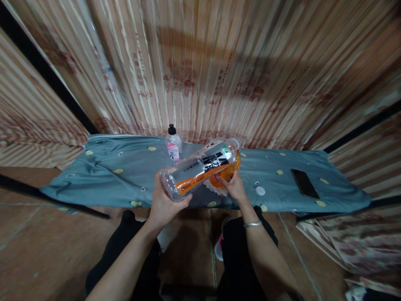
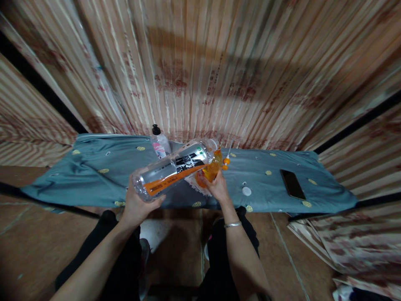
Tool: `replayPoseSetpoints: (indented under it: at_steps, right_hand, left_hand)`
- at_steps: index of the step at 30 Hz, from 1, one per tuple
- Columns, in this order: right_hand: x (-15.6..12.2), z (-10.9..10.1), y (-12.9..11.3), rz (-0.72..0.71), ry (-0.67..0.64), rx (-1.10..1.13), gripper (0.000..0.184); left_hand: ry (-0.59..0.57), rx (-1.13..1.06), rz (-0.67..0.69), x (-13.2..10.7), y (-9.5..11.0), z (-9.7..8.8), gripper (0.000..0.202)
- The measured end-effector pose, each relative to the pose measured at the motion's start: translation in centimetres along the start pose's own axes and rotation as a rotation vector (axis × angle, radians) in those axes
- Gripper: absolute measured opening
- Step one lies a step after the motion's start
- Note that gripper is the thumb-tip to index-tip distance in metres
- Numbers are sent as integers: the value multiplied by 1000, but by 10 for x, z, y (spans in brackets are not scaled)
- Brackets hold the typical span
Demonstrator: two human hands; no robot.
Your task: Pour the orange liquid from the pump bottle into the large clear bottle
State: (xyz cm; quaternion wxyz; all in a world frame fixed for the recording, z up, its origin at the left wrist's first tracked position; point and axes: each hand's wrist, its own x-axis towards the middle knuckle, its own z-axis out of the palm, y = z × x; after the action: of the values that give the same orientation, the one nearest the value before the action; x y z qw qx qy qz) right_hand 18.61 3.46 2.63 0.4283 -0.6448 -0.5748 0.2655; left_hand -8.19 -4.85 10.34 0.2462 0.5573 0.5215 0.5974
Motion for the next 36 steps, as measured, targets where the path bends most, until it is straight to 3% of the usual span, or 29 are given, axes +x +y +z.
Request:
replayPoseSetpoints:
  at_steps: [36]
  right_hand:
    - [-2,0,-3,-3,-1,7,91]
  left_hand:
    - [3,16,43,0,-4,0,80]
